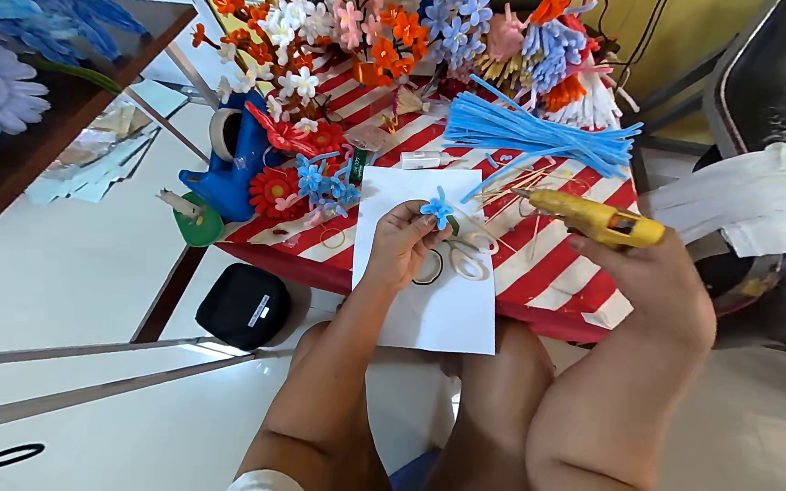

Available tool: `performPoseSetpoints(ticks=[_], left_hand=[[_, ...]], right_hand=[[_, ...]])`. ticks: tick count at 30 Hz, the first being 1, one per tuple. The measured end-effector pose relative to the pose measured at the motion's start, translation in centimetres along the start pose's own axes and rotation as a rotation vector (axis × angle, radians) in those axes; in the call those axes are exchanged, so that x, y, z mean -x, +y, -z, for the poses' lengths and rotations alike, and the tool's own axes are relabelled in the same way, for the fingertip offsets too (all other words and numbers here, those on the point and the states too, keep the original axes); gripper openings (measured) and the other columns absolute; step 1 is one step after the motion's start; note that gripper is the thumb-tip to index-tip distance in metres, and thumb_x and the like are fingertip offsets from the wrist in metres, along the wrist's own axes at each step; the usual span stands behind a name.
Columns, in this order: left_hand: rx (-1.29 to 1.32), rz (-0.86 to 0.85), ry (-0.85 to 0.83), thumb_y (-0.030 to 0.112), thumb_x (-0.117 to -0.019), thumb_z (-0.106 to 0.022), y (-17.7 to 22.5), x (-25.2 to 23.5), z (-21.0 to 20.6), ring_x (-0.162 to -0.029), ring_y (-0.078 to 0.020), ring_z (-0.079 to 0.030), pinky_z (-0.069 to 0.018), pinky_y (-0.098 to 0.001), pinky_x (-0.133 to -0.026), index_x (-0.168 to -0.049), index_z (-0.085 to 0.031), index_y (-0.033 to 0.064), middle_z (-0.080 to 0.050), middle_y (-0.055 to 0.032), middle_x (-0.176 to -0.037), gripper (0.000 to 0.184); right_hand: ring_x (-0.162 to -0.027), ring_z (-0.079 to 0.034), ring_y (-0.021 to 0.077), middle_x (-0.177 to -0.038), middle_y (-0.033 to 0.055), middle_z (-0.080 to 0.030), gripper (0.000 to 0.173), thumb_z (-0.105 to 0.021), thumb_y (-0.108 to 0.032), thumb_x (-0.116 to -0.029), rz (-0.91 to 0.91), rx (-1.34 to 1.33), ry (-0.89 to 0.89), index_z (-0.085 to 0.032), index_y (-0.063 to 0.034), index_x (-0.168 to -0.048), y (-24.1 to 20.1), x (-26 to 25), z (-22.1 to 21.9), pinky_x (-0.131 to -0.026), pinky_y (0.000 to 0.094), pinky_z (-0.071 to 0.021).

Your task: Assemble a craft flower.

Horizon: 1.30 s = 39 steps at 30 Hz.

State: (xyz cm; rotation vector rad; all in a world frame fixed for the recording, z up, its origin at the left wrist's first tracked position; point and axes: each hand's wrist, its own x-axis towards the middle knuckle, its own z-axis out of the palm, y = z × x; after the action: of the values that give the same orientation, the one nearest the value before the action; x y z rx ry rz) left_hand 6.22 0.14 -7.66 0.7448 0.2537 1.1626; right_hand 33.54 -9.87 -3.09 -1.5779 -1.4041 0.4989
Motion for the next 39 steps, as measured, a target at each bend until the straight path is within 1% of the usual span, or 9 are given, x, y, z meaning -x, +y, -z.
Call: performPoseSetpoints(ticks=[1,3,6,9,16,25,30,34,39], left_hand=[[-0.025,-0.006,0.004,-0.001,-0.0974,-0.06,-0.1,0.0,-0.1,-0.081,-0.0112,-0.073,-0.0617,-0.0289,-0.081,-0.101,-0.074,0.0106,-0.074,-0.0044,-0.092,0.019],[-0.093,-0.026,0.017,-0.003,-0.0967,-0.059,-0.2,0.1,-0.1,-0.081,-0.0107,-0.072,-0.0615,-0.0295,-0.081,-0.101,-0.074,0.0116,-0.074,-0.0026,-0.091,0.022],[-0.217,-0.059,0.036,-0.005,-0.0962,-0.058,-0.5,0.0,-0.1,-0.082,-0.01,-0.072,-0.0611,-0.0314,-0.083,-0.101,-0.072,0.0118,-0.074,0.0001,-0.09,0.022],[-0.301,-0.089,0.038,-0.003,-0.0956,-0.06,-0.8,-0.1,0.2,-0.082,-0.0086,-0.071,-0.0602,-0.0313,-0.084,-0.102,-0.072,0.011,-0.073,0.0012,-0.09,0.019],[-0.317,-0.099,0.028,-0.002,-0.0955,-0.062,-0.8,-0.1,0.4,-0.083,-0.0088,-0.07,-0.0594,-0.0301,-0.084,-0.103,-0.072,0.0092,-0.073,-0.0004,-0.091,0.017],[-0.309,-0.106,0.022,-0.003,-0.0956,-0.062,-0.7,-0.1,0.4,-0.083,-0.0095,-0.07,-0.0597,-0.0301,-0.084,-0.103,-0.072,0.0085,-0.073,-0.0013,-0.091,0.017],[-0.329,-0.123,0.026,-0.003,-0.0955,-0.062,-0.7,-0.1,0.6,-0.084,-0.0096,-0.07,-0.0598,-0.0317,-0.084,-0.103,-0.072,0.0094,-0.073,-0.0006,-0.092,0.017],[-0.293,-0.133,0.015,-0.003,-0.0956,-0.061,-0.7,-0.2,0.6,-0.084,-0.0094,-0.071,-0.06,-0.0315,-0.084,-0.102,-0.073,0.0106,-0.073,0.0,-0.092,0.019],[-0.264,-0.154,-0.014,-0.001,-0.0951,-0.065,-0.6,-0.2,0.7,-0.085,-0.009,-0.071,-0.0602,-0.0308,-0.085,-0.102,-0.074,0.0125,-0.074,0.0005,-0.093,0.018]], right_hand=[[-0.085,-0.067,-0.0035,-0.098,-0.0087,-0.072,0.034,-0.076,-0.022,-0.0821,0.056,-0.085,0.003,-0.069,-0.0098,-0.113,-0.8,0.3,-0.3,-0.076,0.0187,-0.0587],[-0.089,-0.067,-0.0047,-0.1,-0.0132,-0.072,0.033,-0.079,-0.021,-0.082,0.128,-0.167,-0.039,-0.069,-0.0139,-0.113,-2.3,0.8,-1.1,-0.08,0.0179,-0.0591],[-0.087,-0.066,-0.0057,-0.098,-0.0116,-0.071,0.029,-0.078,-0.022,-0.0839,0.188,-0.161,-0.156,-0.07,-0.013,-0.11,-3.5,0.8,-2.4,-0.079,0.016,-0.0578],[-0.087,-0.065,-0.0068,-0.098,-0.0085,-0.07,0.026,-0.074,-0.023,-0.0859,0.174,-0.103,-0.206,-0.069,-0.0109,-0.109,-4.2,0.7,-3.3,-0.078,0.0135,-0.0562],[-0.082,-0.063,-0.0077,-0.094,-0.008,-0.067,0.021,-0.072,-0.022,-0.0876,0.174,-0.043,-0.178,-0.067,-0.0105,-0.104,-4.5,0.6,-3.7,-0.074,0.012,-0.0548],[-0.081,-0.064,-0.0088,-0.091,-0.0085,-0.069,0.022,-0.071,-0.021,-0.0885,0.141,-0.046,-0.165,-0.067,-0.0095,-0.107,-4.5,0.7,-4.1,-0.073,0.0106,-0.0547],[-0.079,-0.062,-0.0099,-0.089,-0.0079,-0.067,0.022,-0.07,-0.023,-0.0888,0.131,0.023,-0.135,-0.067,-0.0096,-0.106,-5.0,0.9,-4.3,-0.072,0.0104,-0.0531],[-0.079,-0.062,-0.0095,-0.09,-0.0079,-0.067,0.021,-0.07,-0.023,-0.0888,0.127,0.006,-0.136,-0.067,-0.0095,-0.105,-5.2,0.9,-4.4,-0.072,0.01,-0.053],[-0.08,-0.062,-0.0108,-0.09,-0.0089,-0.067,0.022,-0.07,-0.022,-0.0888,0.132,0.0,-0.128,-0.067,-0.0093,-0.106,-5.4,1.1,-4.6,-0.072,0.009,-0.0527]])
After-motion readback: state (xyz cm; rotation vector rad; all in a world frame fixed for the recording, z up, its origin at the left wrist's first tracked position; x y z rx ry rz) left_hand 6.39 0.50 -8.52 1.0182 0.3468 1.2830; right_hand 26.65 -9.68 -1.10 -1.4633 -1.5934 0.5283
